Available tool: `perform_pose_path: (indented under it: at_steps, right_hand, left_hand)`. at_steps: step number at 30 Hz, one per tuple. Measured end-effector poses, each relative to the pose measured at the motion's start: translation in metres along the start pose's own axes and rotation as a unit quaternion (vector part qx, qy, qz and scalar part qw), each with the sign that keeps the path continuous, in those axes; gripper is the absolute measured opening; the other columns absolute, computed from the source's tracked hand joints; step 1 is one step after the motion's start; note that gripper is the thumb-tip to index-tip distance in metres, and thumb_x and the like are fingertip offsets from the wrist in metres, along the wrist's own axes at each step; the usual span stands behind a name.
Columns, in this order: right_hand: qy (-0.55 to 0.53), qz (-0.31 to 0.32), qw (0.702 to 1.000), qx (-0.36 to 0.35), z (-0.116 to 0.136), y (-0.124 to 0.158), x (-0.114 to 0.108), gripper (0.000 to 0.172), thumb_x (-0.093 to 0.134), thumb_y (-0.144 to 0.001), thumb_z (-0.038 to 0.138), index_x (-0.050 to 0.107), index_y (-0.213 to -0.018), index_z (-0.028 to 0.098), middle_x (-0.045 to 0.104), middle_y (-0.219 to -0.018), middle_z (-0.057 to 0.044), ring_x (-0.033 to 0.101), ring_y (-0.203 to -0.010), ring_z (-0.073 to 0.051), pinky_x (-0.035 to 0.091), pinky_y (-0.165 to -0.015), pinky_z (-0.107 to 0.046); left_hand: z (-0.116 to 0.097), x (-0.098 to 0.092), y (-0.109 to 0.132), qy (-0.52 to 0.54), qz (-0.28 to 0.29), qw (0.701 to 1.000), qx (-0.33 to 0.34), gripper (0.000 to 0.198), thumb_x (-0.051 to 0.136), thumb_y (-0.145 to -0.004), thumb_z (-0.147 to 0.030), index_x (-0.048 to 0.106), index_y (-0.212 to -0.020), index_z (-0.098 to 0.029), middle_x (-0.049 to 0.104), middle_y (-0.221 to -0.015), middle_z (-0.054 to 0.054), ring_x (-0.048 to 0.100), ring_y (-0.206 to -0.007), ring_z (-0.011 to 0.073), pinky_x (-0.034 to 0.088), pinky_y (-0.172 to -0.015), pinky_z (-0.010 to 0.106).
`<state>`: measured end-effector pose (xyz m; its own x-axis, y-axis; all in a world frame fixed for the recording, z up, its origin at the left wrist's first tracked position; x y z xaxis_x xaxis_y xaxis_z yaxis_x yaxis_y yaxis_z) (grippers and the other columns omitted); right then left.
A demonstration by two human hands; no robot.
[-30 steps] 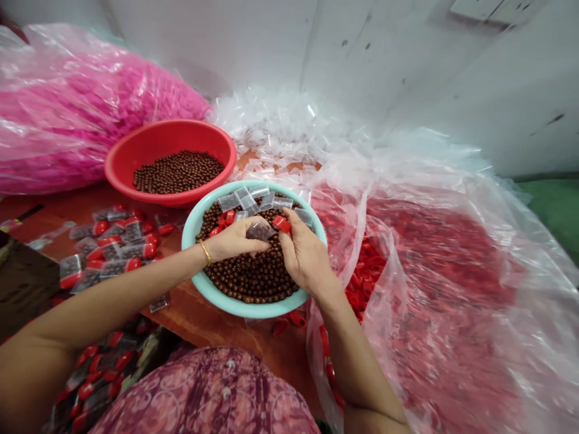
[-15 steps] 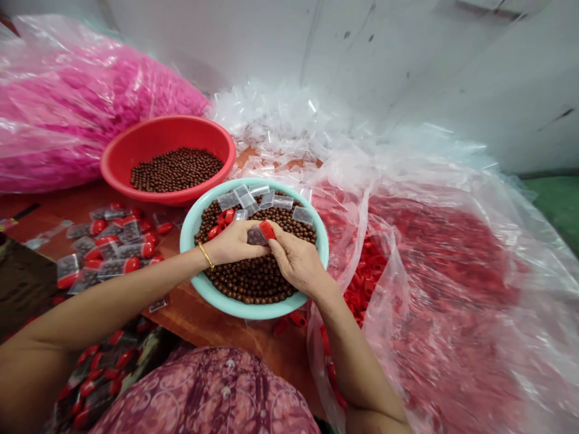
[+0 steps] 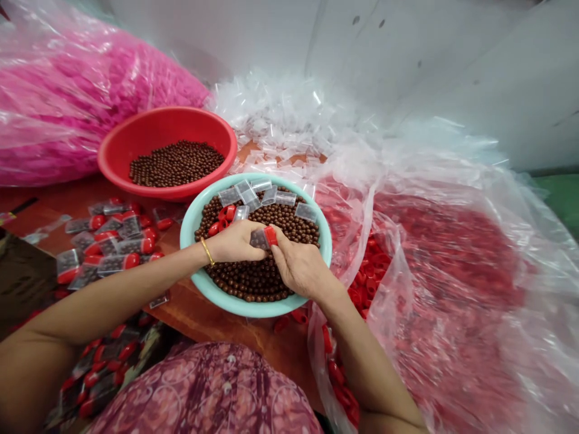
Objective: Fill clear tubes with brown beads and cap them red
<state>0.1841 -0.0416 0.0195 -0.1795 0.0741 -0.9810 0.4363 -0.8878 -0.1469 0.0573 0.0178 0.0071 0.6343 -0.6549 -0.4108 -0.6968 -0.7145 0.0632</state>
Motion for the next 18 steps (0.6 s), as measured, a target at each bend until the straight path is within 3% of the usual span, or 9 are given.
perform_pose_path:
  at_steps: [8, 12, 14, 16, 18]
  right_hand:
    - [0.096, 0.16, 0.982, 0.025, 0.019, -0.006, 0.011, 0.044, 0.026, -0.09, 0.023, 0.051, -0.118, 0.0, 0.07, -0.07, -0.014, 0.065, -0.057, -0.024, 0.036, -0.047, -0.029]
    - [0.107, 0.171, 0.978, 0.045, 0.018, -0.008, 0.007, 0.039, 0.03, -0.087, 0.023, 0.059, -0.102, 0.004, 0.069, -0.069, -0.016, 0.064, -0.057, -0.024, 0.034, -0.047, -0.029]
    - [0.052, 0.126, 0.989, 0.055, 0.009, -0.008, 0.002, 0.036, 0.034, -0.087, 0.028, 0.063, -0.096, 0.01, 0.071, -0.072, -0.013, 0.064, -0.061, -0.022, 0.04, -0.053, -0.029]
    - [-0.066, 0.022, 0.995, 0.07, -0.002, -0.008, -0.005, 0.039, 0.034, -0.088, 0.037, 0.066, -0.092, 0.016, 0.072, -0.078, -0.009, 0.066, -0.069, -0.021, 0.045, -0.062, -0.03]
    - [-0.199, -0.108, 0.967, 0.115, -0.015, -0.009, -0.008, 0.052, 0.025, -0.092, 0.049, 0.068, -0.091, 0.019, 0.07, -0.077, -0.007, 0.064, -0.07, -0.019, 0.048, -0.065, -0.03]
  left_hand:
    - [0.006, 0.005, 0.0, -0.05, 0.038, 0.997, -0.043, 0.011, 0.055, -0.053, -0.014, 0.044, -0.053, -0.017, 0.046, -0.052, -0.006, 0.042, -0.052, 0.0093, 0.03, -0.05, 0.022]
    - [0.007, 0.005, 0.001, -0.083, 0.036, 0.995, -0.04, 0.013, 0.056, -0.053, -0.014, 0.043, -0.052, -0.017, 0.046, -0.05, -0.006, 0.041, -0.05, 0.0091, 0.029, -0.049, 0.022]
    - [0.004, 0.005, 0.001, -0.059, 0.027, 0.998, -0.028, 0.013, 0.056, -0.055, -0.015, 0.043, -0.053, -0.017, 0.046, -0.05, -0.006, 0.042, -0.05, 0.0089, 0.03, -0.049, 0.021]
    - [0.002, 0.006, 0.001, -0.02, 0.043, 0.998, -0.029, 0.01, 0.056, -0.058, -0.018, 0.046, -0.056, -0.017, 0.049, -0.05, -0.006, 0.045, -0.05, 0.0092, 0.032, -0.048, 0.02]
    - [0.001, 0.009, 0.001, -0.006, 0.074, 0.996, -0.043, 0.009, 0.054, -0.062, -0.022, 0.048, -0.057, -0.017, 0.052, -0.048, -0.005, 0.048, -0.048, 0.0099, 0.033, -0.047, 0.02]
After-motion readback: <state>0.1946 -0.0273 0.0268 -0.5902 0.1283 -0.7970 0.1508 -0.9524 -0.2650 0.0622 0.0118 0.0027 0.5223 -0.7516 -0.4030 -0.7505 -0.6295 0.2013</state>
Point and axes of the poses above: each hand's wrist, its own y-axis away from the middle knuckle, its own x-axis out of the palm, z = x × y, the point moved 4 cm from there along -y, towards the middle knuckle
